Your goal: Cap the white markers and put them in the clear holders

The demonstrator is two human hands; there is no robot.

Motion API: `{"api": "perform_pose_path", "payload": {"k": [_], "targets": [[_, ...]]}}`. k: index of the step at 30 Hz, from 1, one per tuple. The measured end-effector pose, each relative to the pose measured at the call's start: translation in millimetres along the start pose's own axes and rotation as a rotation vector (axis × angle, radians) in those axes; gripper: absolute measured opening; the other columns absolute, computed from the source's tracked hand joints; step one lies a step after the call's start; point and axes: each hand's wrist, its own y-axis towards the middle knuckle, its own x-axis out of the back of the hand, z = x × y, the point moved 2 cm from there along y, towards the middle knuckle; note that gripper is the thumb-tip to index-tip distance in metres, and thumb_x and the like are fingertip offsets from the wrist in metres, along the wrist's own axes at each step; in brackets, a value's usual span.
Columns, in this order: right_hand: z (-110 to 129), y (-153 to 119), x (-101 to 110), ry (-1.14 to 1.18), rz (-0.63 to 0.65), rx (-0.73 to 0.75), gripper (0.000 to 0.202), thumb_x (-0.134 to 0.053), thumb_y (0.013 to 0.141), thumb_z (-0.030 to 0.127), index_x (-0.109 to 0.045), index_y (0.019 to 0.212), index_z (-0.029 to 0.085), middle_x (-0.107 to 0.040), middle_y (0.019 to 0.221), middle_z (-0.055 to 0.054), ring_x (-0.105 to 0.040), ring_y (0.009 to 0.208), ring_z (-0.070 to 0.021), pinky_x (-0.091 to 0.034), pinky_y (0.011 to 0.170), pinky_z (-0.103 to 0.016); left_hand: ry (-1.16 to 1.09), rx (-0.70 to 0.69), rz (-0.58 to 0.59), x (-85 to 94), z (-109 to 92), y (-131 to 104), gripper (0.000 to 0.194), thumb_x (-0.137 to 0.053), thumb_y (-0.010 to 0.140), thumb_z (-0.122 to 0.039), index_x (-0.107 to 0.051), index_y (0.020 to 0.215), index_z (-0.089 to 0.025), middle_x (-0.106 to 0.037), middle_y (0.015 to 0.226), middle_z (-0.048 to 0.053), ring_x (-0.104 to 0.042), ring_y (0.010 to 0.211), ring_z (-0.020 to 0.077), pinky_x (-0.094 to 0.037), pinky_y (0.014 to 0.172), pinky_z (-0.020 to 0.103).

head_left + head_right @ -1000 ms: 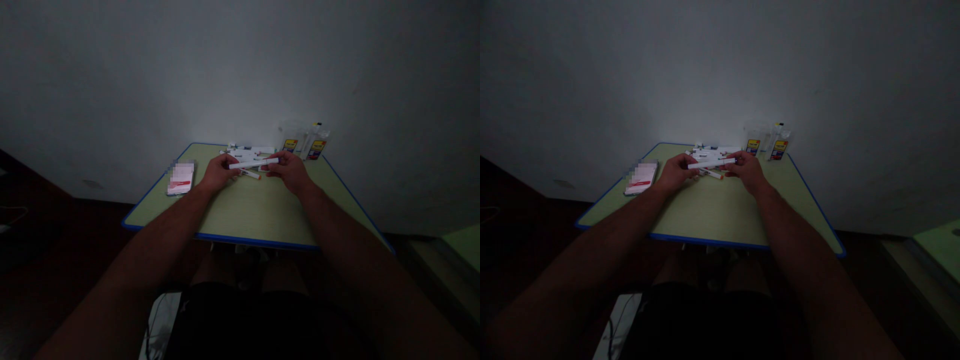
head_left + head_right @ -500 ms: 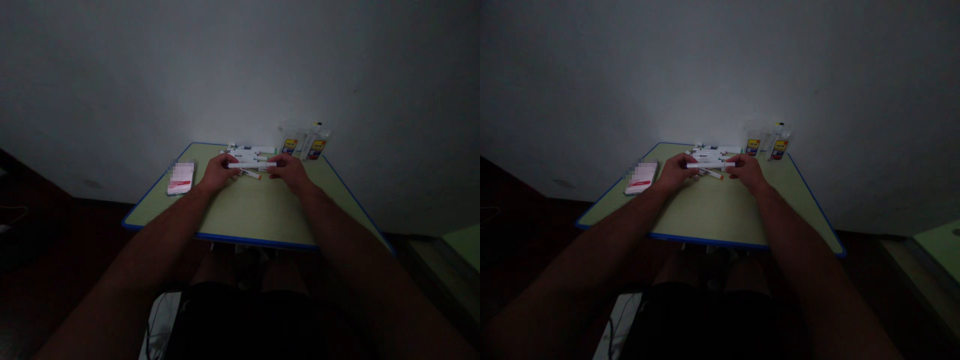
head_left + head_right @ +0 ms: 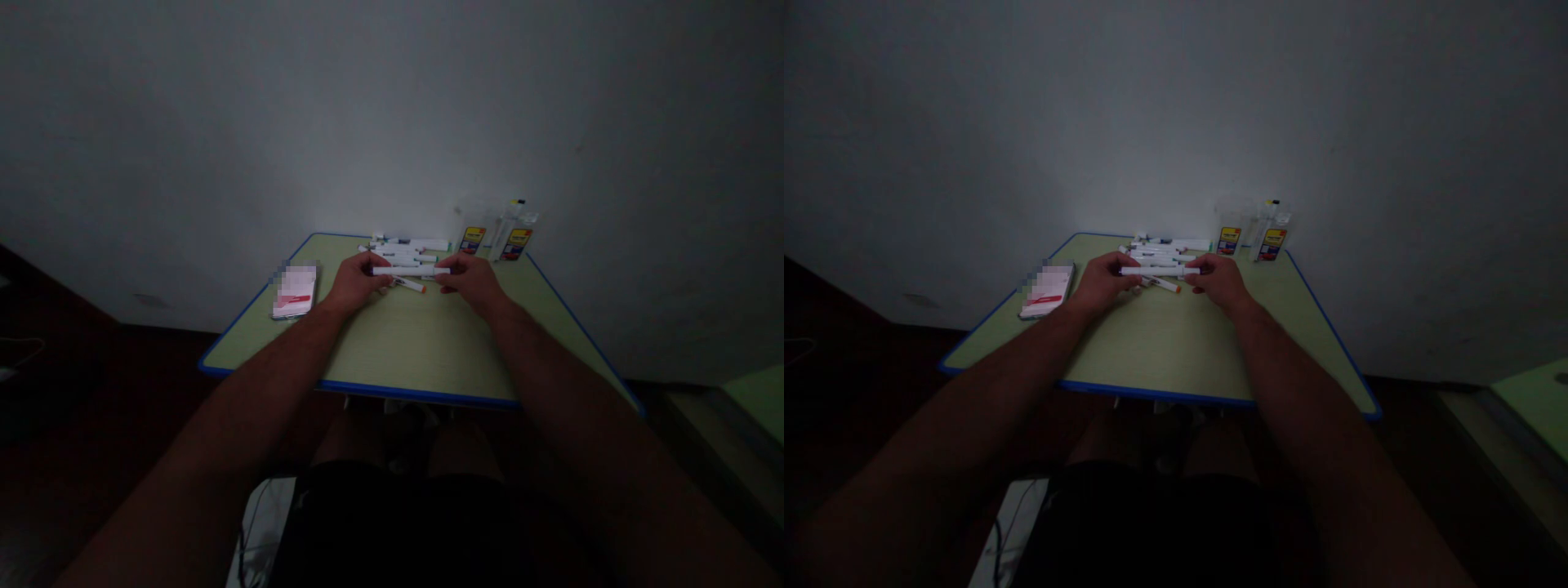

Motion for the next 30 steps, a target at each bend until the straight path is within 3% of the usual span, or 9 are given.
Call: {"api": "perform_pose_path", "payload": {"k": [19, 30], "targets": [[3.9, -4.0, -1.9, -0.13, 0.014, -0.048, 0.018, -0.081, 0.068, 0.012, -0.074, 0.084, 0.014, -0.066, 0.065, 0.001, -0.057, 0.052, -0.0084, -0.056, 0.048, -0.022, -0.005, 0.035, 0.035, -0.8, -3.9, -3.1, 0.026, -0.083, 0.064, -0.012, -0.073, 0.089, -0.013, -0.073, 0.083, 0.004, -0.064, 0.067, 0.012, -0.053, 0.066, 0.028], [1.9, -3.7, -2.0, -0.165, 0.02, -0.048, 0.015, -0.078, 0.073, 0.011, -0.075, 0.087, 0.013, -0.067, 0.068, 0.0, -0.058, 0.052, -0.0083, -0.054, 0.048, -0.021, -0.008, 0.081, 0.049, -2.9, -10.2, -6.2, 0.023, -0.081, 0.067, -0.012, -0.071, 0.088, -0.013, -0.072, 0.076, 0.003, -0.062, 0.058, 0.0111, -0.052, 0.061, 0.028]]}}
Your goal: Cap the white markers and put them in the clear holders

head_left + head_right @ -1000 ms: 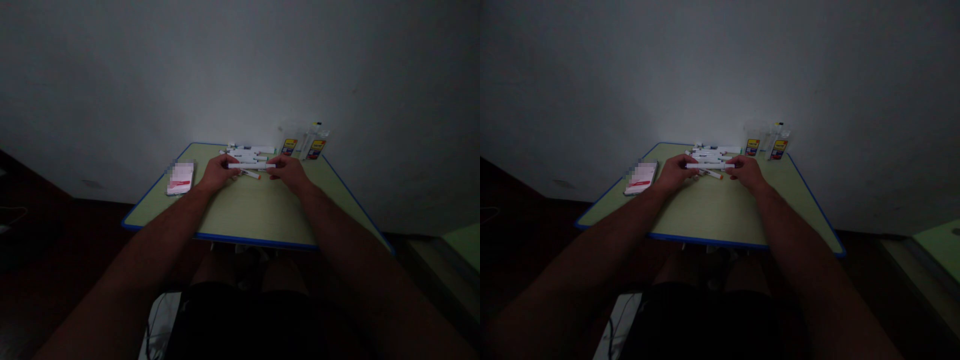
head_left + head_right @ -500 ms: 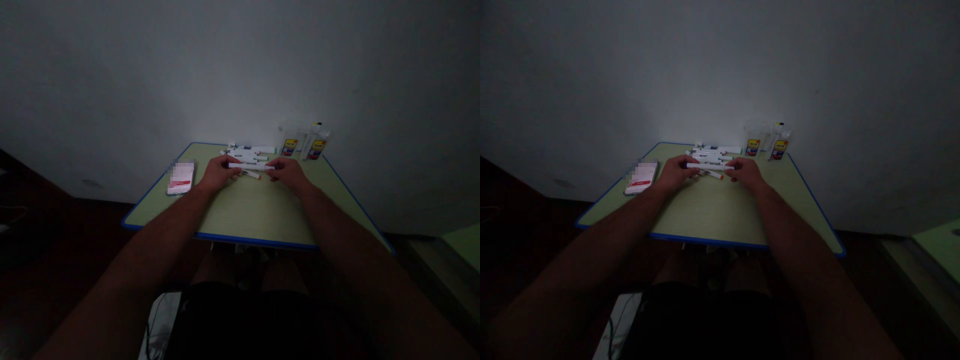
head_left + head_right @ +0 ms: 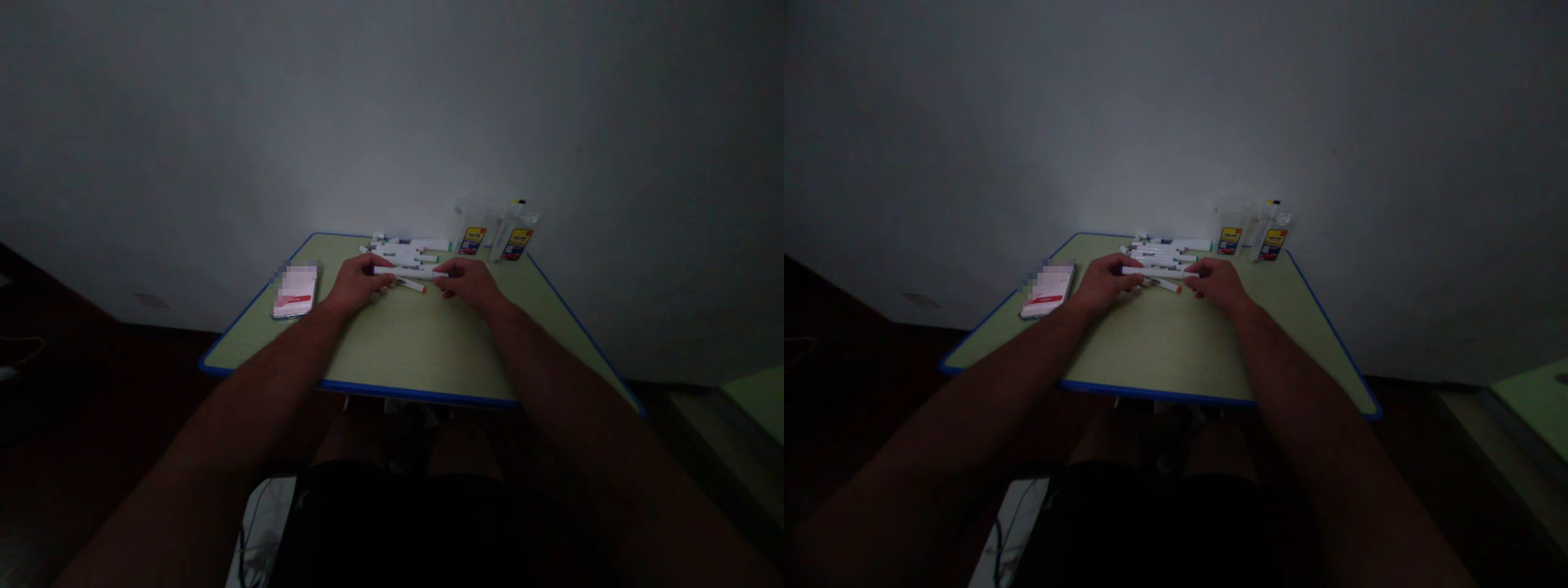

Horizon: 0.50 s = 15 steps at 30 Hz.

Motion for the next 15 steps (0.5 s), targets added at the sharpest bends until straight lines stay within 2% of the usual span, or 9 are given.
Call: {"api": "perform_pose_path", "payload": {"k": [15], "targets": [[4.5, -3.1, -1.6, 0.0, 0.008, -0.016, 0.011, -0.077, 0.076, 0.01, -0.074, 0.087, 0.013, -0.065, 0.062, 0.0, -0.057, 0.05, -0.0084, -0.053, 0.048, -0.021, -0.02, 0.006, -0.021, 0.2, -1.3, -0.3, 0.019, -0.08, 0.069, -0.009, -0.073, 0.086, -0.014, -0.072, 0.072, 0.003, -0.061, 0.055, 0.0107, -0.051, 0.057, 0.026]]}}
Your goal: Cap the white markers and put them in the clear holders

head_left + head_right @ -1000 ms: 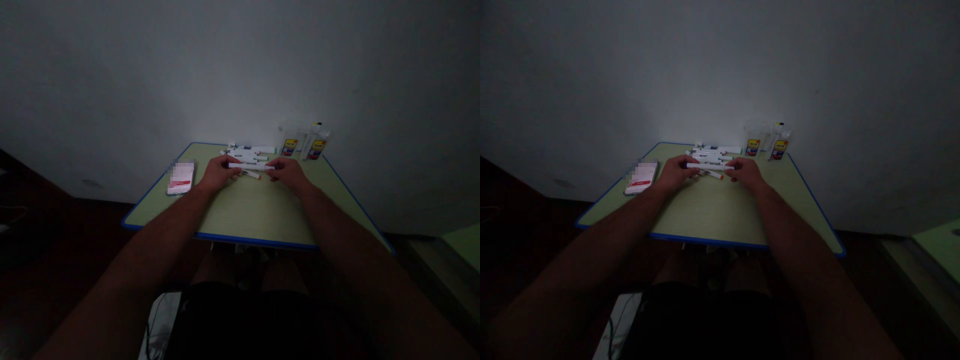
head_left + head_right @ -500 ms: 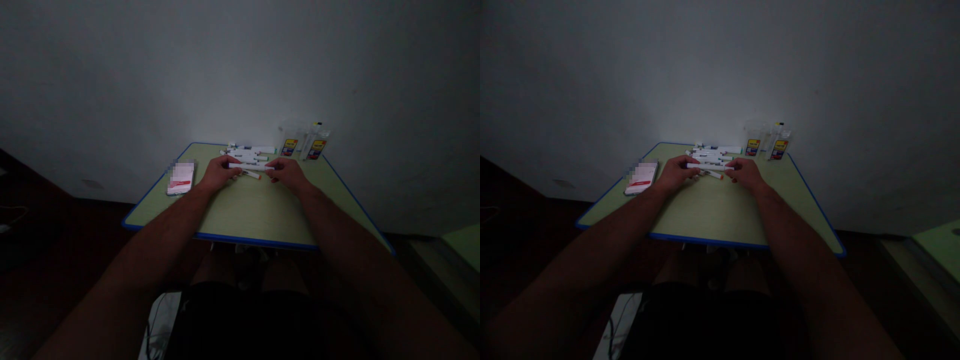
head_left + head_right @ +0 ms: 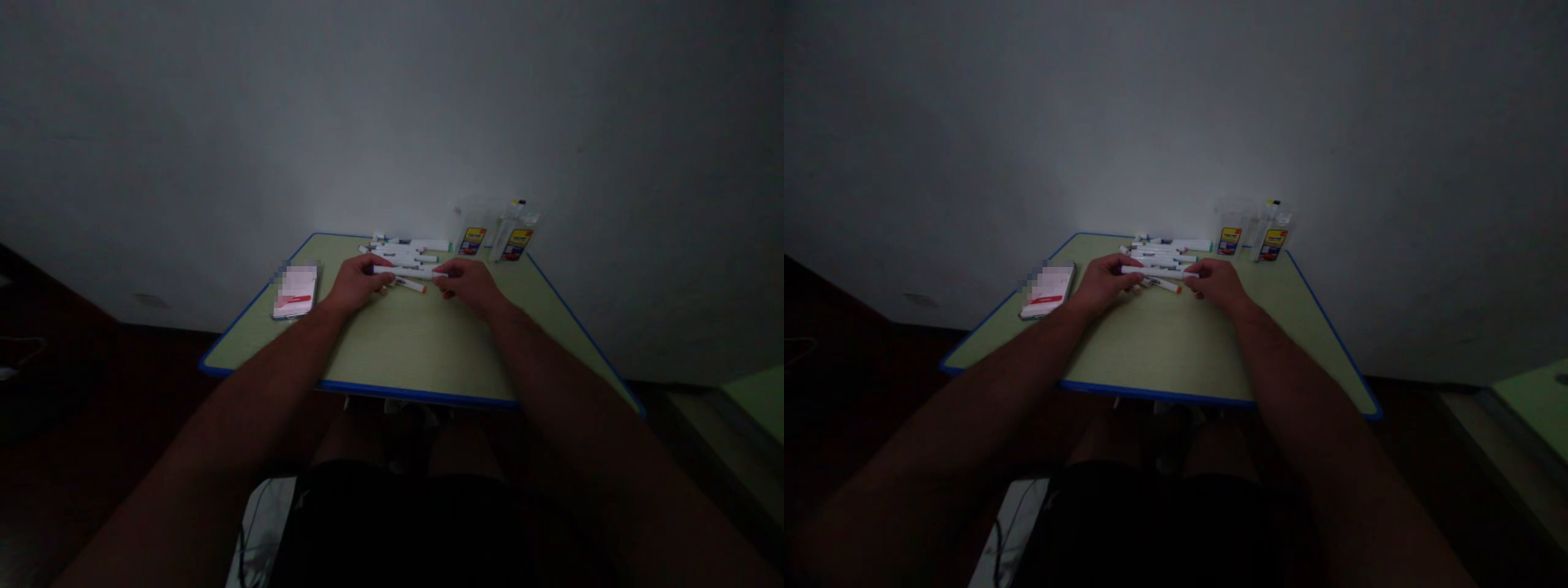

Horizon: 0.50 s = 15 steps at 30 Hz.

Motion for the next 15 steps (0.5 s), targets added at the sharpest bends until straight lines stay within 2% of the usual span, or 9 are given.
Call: {"api": "perform_pose_path", "payload": {"k": [5, 10, 15], "targets": [[3.0, -1.7, -0.2, -0.068, -0.018, -0.03, 0.012, -0.075, 0.079, 0.011, -0.075, 0.092, 0.012, -0.064, 0.061, 0.001, -0.056, 0.05, -0.0077, -0.049, 0.045, -0.019, -0.043, 0.006, 0.016, -0.5, -0.2, -0.7, 0.022, -0.079, 0.07, -0.01, -0.075, 0.091, -0.012, -0.071, 0.069, 0.003, -0.06, 0.054, 0.0105, -0.051, 0.057, 0.026], [1.2, -1.4, 1.2, -0.144, -0.025, -0.042, 0.014, -0.075, 0.082, 0.015, -0.076, 0.096, 0.013, -0.066, 0.063, -0.001, -0.056, 0.049, -0.0077, -0.046, 0.043, -0.018, -0.213, 0.037, 0.071, -2.4, -2.2, -3.2, 0.023, -0.076, 0.073, -0.012, -0.075, 0.096, -0.011, -0.074, 0.078, 0.006, -0.062, 0.061, 0.0115, -0.053, 0.063, 0.027], [-3.6, 0.4, 2.1, -0.153, -0.029, -0.045, 0.017, -0.077, 0.081, 0.018, -0.077, 0.098, 0.014, -0.068, 0.066, -0.003, -0.059, 0.051, -0.0096, -0.047, 0.044, -0.019, -0.379, 0.146, 0.137, -2.3, -2.4, -1.4, 0.026, -0.061, 0.087, -0.031, -0.074, 0.097, -0.01, -0.075, 0.08, 0.01, -0.066, 0.064, 0.0154, -0.054, 0.062, 0.03]]}}
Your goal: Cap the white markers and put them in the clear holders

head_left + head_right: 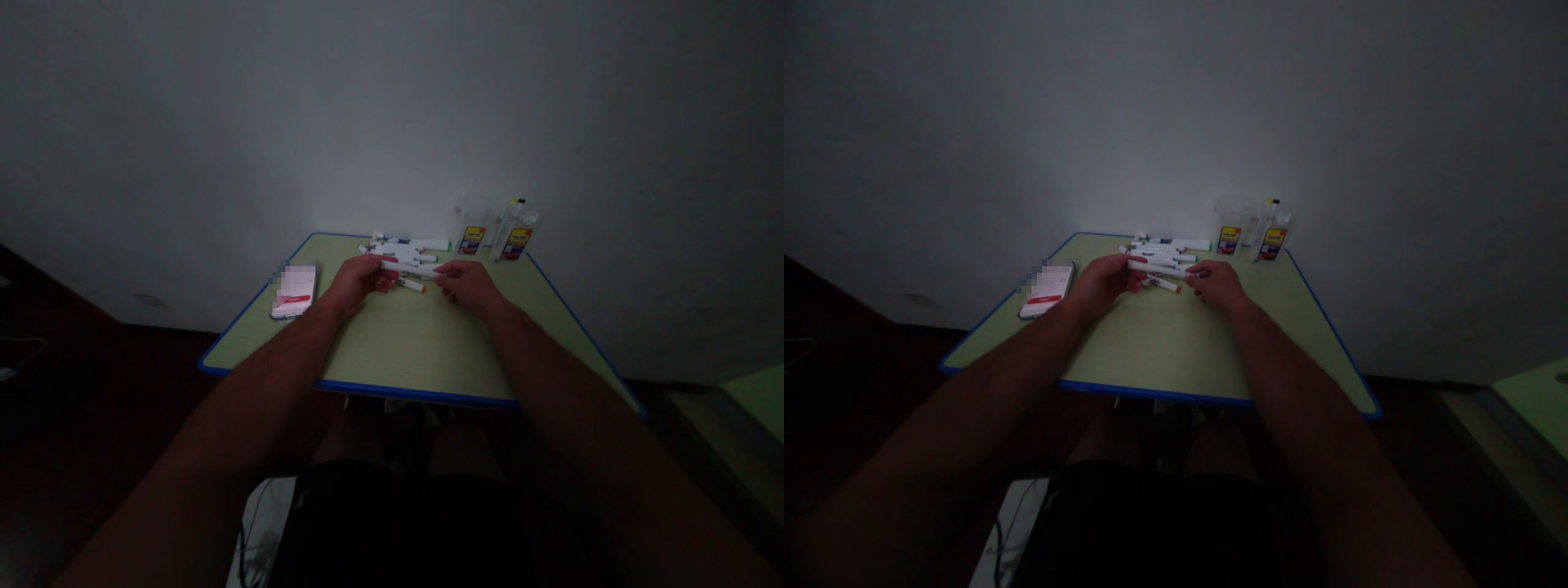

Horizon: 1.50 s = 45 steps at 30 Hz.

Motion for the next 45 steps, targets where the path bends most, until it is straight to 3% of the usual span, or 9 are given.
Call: {"api": "perform_pose_path", "payload": {"k": [4, 15, 21, 27, 45], "targets": [[0.0, 0.1, -0.1, 0.022, -0.002, -0.016, 0.016, -0.079, 0.08, 0.019, -0.077, 0.096, 0.015, -0.069, 0.069, -0.003, -0.06, 0.052, -0.0096, -0.047, 0.044, -0.019, -0.07, 0.05, 0.043, 2.2, 1.0, 2.9, 0.038, -0.049, 0.091, -0.034, -0.074, 0.101, -0.008, -0.076, 0.082, 0.014, -0.068, 0.065, 0.0179, -0.055, 0.064, 0.031], [-0.4, 1.4, 1.3, 0.014, 0.009, 0.003, 0.015, -0.078, 0.08, 0.016, -0.076, 0.095, 0.014, -0.065, 0.06, 0.0, -0.056, 0.045, -0.008, -0.046, 0.042, -0.019, -0.079, 0.077, 0.068, 3.4, 4.4, 2.5, 0.027, -0.057, 0.087, -0.029, -0.073, 0.1, -0.011, -0.076, 0.088, 0.014, -0.07, 0.07, 0.0189, -0.055, 0.061, 0.03], [1.4, -0.3, 0.5, 0.14, 0.072, 0.031, 0.016, -0.083, 0.075, 0.019, -0.075, 0.088, 0.013, -0.064, 0.057, 0.0, -0.057, 0.045, -0.0095, -0.052, 0.045, -0.022, -0.161, 0.145, 0.096, -2.0, -3.6, -3.5, 0.032, -0.051, 0.092, -0.031, -0.073, 0.104, -0.012, -0.076, 0.105, 0.017, -0.075, 0.092, 0.0243, -0.06, 0.077, 0.036], [7.1, -5.7, -2.5, 0.168, 0.137, 0.032, 0.019, -0.085, 0.073, 0.023, -0.074, 0.085, 0.013, -0.063, 0.054, 0.0, -0.057, 0.043, -0.0099, -0.05, 0.043, -0.022, -0.192, 0.175, 0.131, -2.4, -8.8, -5.2, 0.042, -0.045, 0.097, -0.04, -0.072, 0.11, -0.011, -0.076, 0.107, 0.019, -0.073, 0.106, 0.0287, -0.06, 0.089, 0.042], [15.5, -9.5, 2.5, 0.099, 0.08, 0.1, 0.012, -0.08, 0.074, 0.022, -0.077, 0.082, 0.013, -0.064, 0.052, -0.001, -0.056, 0.042, -0.0091, -0.047, 0.043, -0.02, -0.188, 0.154, 0.082, -1.8, -6.6, -5.9, 0.041, -0.043, 0.1, -0.039, -0.072, 0.112, -0.013, -0.077, 0.107, 0.019, -0.073, 0.108, 0.0287, -0.06, 0.093, 0.044]]}}
